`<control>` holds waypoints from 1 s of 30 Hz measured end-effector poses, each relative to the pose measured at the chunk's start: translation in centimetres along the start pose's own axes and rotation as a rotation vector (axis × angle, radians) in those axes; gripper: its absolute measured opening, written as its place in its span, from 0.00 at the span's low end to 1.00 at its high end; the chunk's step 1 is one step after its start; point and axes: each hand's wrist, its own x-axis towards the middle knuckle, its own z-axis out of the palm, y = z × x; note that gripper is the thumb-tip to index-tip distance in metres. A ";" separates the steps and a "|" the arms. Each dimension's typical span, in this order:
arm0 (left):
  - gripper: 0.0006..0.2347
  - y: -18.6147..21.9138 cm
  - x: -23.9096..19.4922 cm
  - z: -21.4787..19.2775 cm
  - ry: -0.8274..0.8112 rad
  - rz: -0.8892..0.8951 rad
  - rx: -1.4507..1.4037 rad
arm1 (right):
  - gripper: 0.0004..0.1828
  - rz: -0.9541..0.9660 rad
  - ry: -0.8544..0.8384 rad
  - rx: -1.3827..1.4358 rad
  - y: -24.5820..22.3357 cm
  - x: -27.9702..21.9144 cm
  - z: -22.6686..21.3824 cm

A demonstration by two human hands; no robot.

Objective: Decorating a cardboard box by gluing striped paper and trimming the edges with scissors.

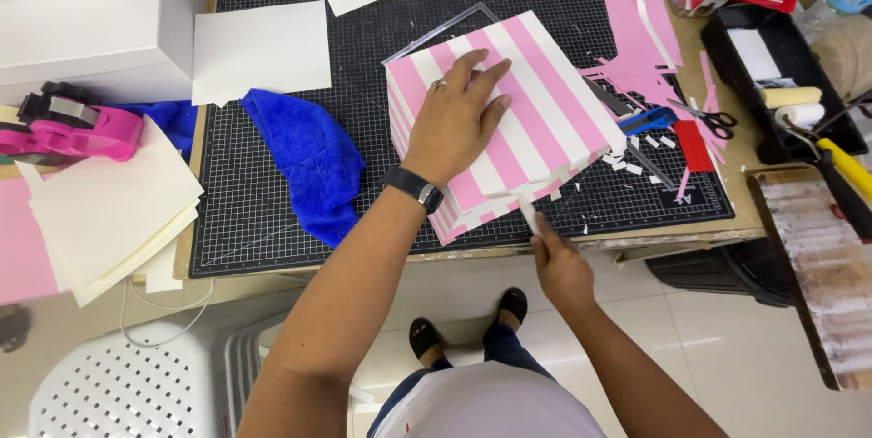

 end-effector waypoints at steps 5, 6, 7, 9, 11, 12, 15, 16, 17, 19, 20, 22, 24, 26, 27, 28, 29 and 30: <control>0.17 0.2 0.1 -0.2 0.002 -0.001 0.000 | 0.27 0.023 -0.043 0.022 -1.4 -0.2 -1.3; 0.17 0.2 0.2 -0.2 0.003 -0.002 -0.001 | 0.27 -0.004 -0.074 0.091 -2.1 -0.3 -1.3; 0.17 0.2 0.0 -0.2 -0.002 -0.006 -0.004 | 0.26 -0.027 -0.111 0.159 -2.6 -0.7 -1.2; 0.17 0.1 -0.1 -0.1 -0.002 -0.006 -0.005 | 0.26 -0.094 -0.067 0.169 -3.1 -2.4 -0.3; 0.18 0.1 -0.1 0.0 -0.003 -0.002 -0.008 | 0.26 -0.157 -0.019 0.179 -3.2 -3.4 0.6; 0.18 0.1 -0.2 0.1 -0.003 0.002 -0.006 | 0.27 -0.175 -0.035 0.156 -3.0 -3.8 1.0; 0.17 0.0 0.0 0.0 0.006 0.006 0.003 | 0.27 -0.201 -0.064 0.103 -3.2 -4.5 2.0; 0.17 0.0 0.0 0.0 0.007 0.010 0.005 | 0.27 -0.199 -0.077 0.073 -3.3 -4.9 2.2; 0.17 0.0 0.0 0.0 0.009 0.013 0.006 | 0.27 -0.200 -0.074 0.074 -3.5 -4.6 2.0; 0.17 0.0 0.0 0.0 0.012 0.012 0.013 | 0.28 -0.196 -0.114 0.010 -3.9 -4.4 1.5; 0.17 0.1 0.0 0.1 0.010 0.014 0.010 | 0.28 -0.192 -0.113 0.010 -3.8 -4.7 1.8; 0.18 0.0 0.0 0.0 -0.015 -0.001 0.009 | 0.27 -0.245 -0.023 -0.014 -3.7 -4.9 2.5; 0.18 0.0 0.1 0.0 -0.011 0.004 0.007 | 0.26 -0.248 -0.052 0.009 -4.1 -4.9 2.5; 0.18 0.1 -0.1 0.0 -0.012 0.004 0.003 | 0.25 -0.248 -0.088 0.031 -3.9 -4.9 2.2; 0.18 0.1 -0.1 0.0 -0.009 0.004 0.004 | 0.26 -0.243 0.007 0.029 -3.7 -4.5 2.1; 0.17 0.1 0.0 -0.1 -0.006 0.004 0.004 | 0.28 -0.237 0.101 0.027 -3.4 -4.2 1.9; 0.17 0.0 -0.1 -0.1 -0.006 0.000 0.005 | 0.28 -0.239 0.097 0.026 -3.6 -4.1 1.4; 0.17 0.0 -0.1 -0.2 -0.003 0.001 0.006 | 0.28 -0.242 0.118 0.030 -3.7 -3.9 0.9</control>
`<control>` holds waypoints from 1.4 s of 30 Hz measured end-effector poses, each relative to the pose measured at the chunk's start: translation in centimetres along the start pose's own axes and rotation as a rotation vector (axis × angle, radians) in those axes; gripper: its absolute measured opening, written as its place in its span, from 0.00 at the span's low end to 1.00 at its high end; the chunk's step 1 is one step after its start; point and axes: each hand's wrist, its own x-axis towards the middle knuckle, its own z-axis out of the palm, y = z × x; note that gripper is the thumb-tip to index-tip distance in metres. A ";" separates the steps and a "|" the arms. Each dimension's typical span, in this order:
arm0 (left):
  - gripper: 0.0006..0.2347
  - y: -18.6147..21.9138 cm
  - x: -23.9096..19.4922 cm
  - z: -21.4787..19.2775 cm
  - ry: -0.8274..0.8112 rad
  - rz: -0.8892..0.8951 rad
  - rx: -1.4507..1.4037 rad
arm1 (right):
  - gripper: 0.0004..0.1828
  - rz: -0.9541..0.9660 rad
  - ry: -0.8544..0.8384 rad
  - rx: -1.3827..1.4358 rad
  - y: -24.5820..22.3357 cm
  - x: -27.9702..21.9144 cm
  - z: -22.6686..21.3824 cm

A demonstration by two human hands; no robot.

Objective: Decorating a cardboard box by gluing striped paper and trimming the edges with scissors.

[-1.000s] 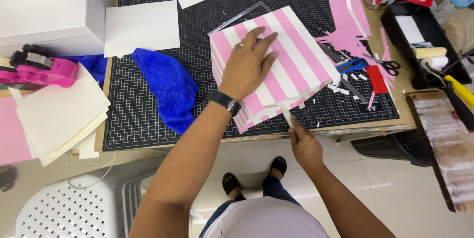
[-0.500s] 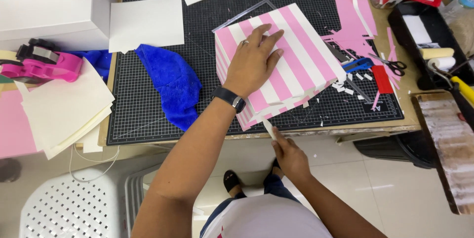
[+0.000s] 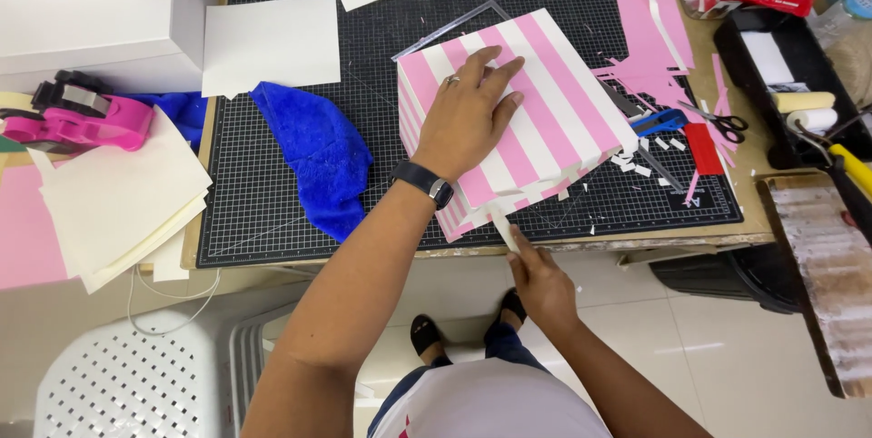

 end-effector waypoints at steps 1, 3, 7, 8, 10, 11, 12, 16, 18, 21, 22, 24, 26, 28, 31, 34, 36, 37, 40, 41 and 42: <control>0.17 0.0 0.2 0.1 0.000 0.009 -0.001 | 0.27 0.003 0.026 0.002 -0.1 0.3 -0.4; 0.17 0.3 0.1 0.0 -0.003 0.008 -0.003 | 0.27 0.020 -0.008 -0.019 1.7 0.4 0.1; 0.17 0.3 0.1 -0.2 0.000 0.005 -0.010 | 0.27 0.084 -0.051 -0.052 2.6 1.0 0.5; 0.17 0.2 0.2 -0.2 0.004 0.007 -0.009 | 0.27 0.081 -0.047 -0.054 2.2 1.1 0.5; 0.17 0.2 0.0 0.0 0.008 0.009 -0.009 | 0.28 0.046 -0.105 -0.006 1.3 0.8 0.7; 0.17 0.2 0.1 0.0 0.010 0.011 -0.007 | 0.28 0.045 -0.102 -0.005 0.7 1.1 -0.4; 0.17 0.2 0.1 0.0 0.006 0.007 -0.008 | 0.28 0.101 -0.094 0.063 0.1 1.4 -1.6; 0.17 0.2 0.1 0.1 0.010 0.011 -0.003 | 0.26 0.223 -0.061 -0.044 4.9 2.8 -0.6; 0.17 0.3 -0.2 0.1 0.005 0.010 -0.012 | 0.27 0.174 -0.068 -0.093 4.8 1.7 0.6; 0.17 0.1 0.1 0.0 0.023 0.019 -0.011 | 0.28 0.149 -0.066 -0.072 5.3 2.9 1.0; 0.17 0.1 0.0 0.1 0.032 0.023 -0.013 | 0.27 0.186 -0.068 -0.007 5.5 3.1 1.0; 0.16 0.1 -0.2 -0.1 0.052 0.026 -0.031 | 0.27 0.168 -0.119 -0.018 4.7 3.1 0.2; 0.16 0.2 -0.3 -0.5 0.074 0.033 -0.052 | 0.27 0.151 -0.167 -0.032 3.8 3.1 -1.7; 0.13 0.2 -0.7 -1.1 0.284 0.066 -0.063 | 0.24 -0.034 -0.074 0.417 2.4 3.0 -4.6; 0.16 0.4 -3.3 -4.5 0.376 0.075 -0.142 | 0.15 -0.039 0.186 0.559 8.8 1.5 -5.8; 0.27 0.7 -9.1 -7.7 0.321 -0.013 -0.363 | 0.26 0.194 0.390 0.408 11.3 1.6 -10.0; 0.39 1.7 -12.6 -5.6 0.268 -0.058 -0.410 | 0.30 0.256 0.344 0.206 17.3 3.2 -7.8; 0.53 2.1 -14.4 -4.5 0.211 -0.109 -0.457 | 0.34 0.318 0.289 0.004 20.2 4.0 -6.6; 0.55 3.9 -17.2 0.5 0.223 -0.247 -0.366 | 0.36 0.392 0.061 -0.115 19.0 8.3 -6.0; 0.55 4.1 -17.2 1.7 0.225 -0.244 -0.366 | 0.36 0.391 0.065 -0.115 18.8 9.7 -5.4; 0.49 4.3 -17.2 2.9 0.265 -0.329 -0.378 | 0.37 0.364 0.034 -0.100 18.6 11.2 -4.9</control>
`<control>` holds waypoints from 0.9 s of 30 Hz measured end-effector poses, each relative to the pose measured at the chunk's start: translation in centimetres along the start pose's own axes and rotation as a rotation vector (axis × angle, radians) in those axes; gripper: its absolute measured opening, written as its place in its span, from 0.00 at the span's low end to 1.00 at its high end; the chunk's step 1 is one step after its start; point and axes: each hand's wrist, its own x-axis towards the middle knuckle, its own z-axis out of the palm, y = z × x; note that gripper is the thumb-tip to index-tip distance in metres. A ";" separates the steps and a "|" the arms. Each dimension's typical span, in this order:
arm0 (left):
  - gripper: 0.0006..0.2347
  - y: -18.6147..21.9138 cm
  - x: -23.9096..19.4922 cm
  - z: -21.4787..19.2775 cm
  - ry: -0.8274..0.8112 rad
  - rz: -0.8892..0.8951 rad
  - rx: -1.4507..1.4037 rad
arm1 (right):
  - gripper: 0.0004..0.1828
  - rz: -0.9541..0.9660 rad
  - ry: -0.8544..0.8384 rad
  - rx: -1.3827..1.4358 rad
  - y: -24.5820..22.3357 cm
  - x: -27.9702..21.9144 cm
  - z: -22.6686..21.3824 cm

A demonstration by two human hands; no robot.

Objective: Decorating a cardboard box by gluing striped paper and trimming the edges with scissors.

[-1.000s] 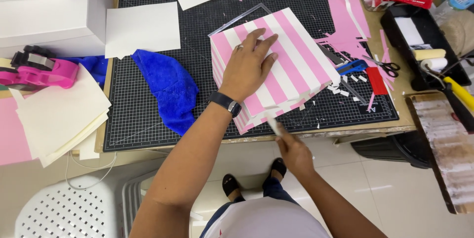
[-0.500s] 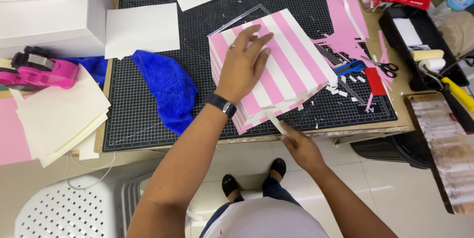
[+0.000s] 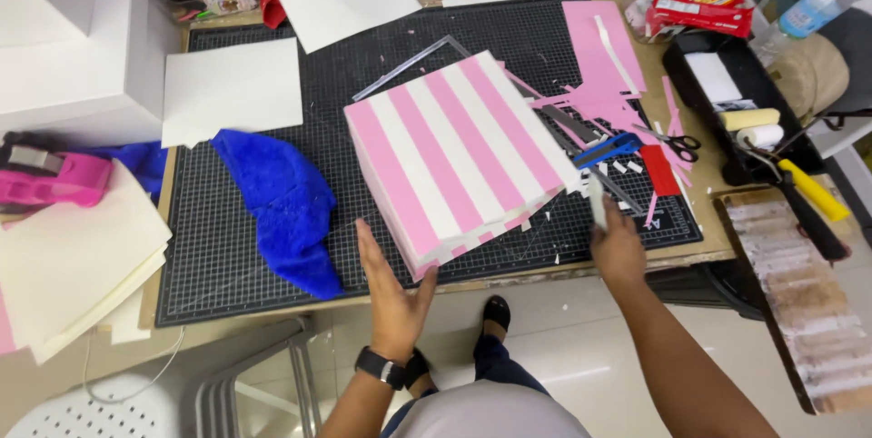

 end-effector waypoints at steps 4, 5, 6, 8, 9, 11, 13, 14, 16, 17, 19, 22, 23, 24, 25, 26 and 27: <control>0.43 -0.8 0.6 2.9 0.051 0.074 0.010 | 0.38 -0.325 0.171 -0.228 -1.4 3.2 1.3; 0.43 -0.9 0.5 3.1 0.057 0.077 0.012 | 0.38 -0.331 0.175 -0.226 -3.0 2.8 -0.4; 0.41 -1.0 0.5 3.3 0.052 0.029 0.017 | 0.42 -0.440 0.005 -0.070 -4.5 2.5 -2.2; 0.39 -1.2 0.4 3.5 0.055 -0.025 0.032 | 0.48 -0.558 -0.175 0.090 -8.4 1.3 -5.2; 0.40 -1.2 0.5 3.7 0.064 -0.050 0.035 | 0.45 -0.522 -0.331 0.306 -10.4 0.3 -6.7; 0.40 -1.1 0.9 4.0 0.074 -0.074 0.040 | 0.43 -0.483 -0.485 0.525 -11.3 0.5 -6.1; 0.44 -0.8 1.8 4.1 0.092 -0.008 0.065 | 0.37 -0.528 -0.284 0.269 -9.2 2.8 -1.8; 0.44 0.5 3.5 3.0 0.095 -0.004 0.067 | 0.37 -0.533 -0.281 0.271 -11.4 3.2 -4.5; 0.37 3.5 6.5 1.2 0.020 -0.289 0.057 | 0.24 -0.518 -0.358 0.151 -14.8 3.0 -10.3; 0.37 4.4 8.2 -0.2 0.010 -0.288 0.049 | 0.24 -0.507 -0.354 0.146 -16.1 3.0 -12.5; 0.39 6.2 12.1 -2.7 -0.185 -0.468 0.055 | 0.23 -0.542 -0.337 0.109 -18.7 3.3 -17.2; 0.41 8.5 16.5 -4.3 -0.491 -0.717 0.390 | 0.29 -0.481 -0.323 -0.069 -20.1 3.5 -19.3; 0.41 7.6 16.5 -3.9 -0.502 -0.710 0.388 | 0.29 -0.469 -0.319 -0.070 -19.6 3.8 -18.4; 0.40 6.7 16.6 -3.6 -0.535 -0.748 0.410 | 0.29 -0.478 -0.334 -0.067 -19.1 4.2 -17.5; 0.40 5.7 17.0 -3.1 -0.570 -0.778 0.433 | 0.30 -0.481 -0.342 -0.062 -18.6 4.7 -16.7; 0.40 5.3 17.4 -2.6 -0.584 -0.763 0.433 | 0.30 -0.464 -0.333 -0.062 -18.1 5.3 -16.1; 0.40 4.9 17.2 -2.3 -0.577 -0.738 0.441 | 0.29 -0.466 -0.341 -0.029 -17.6 5.6 -15.3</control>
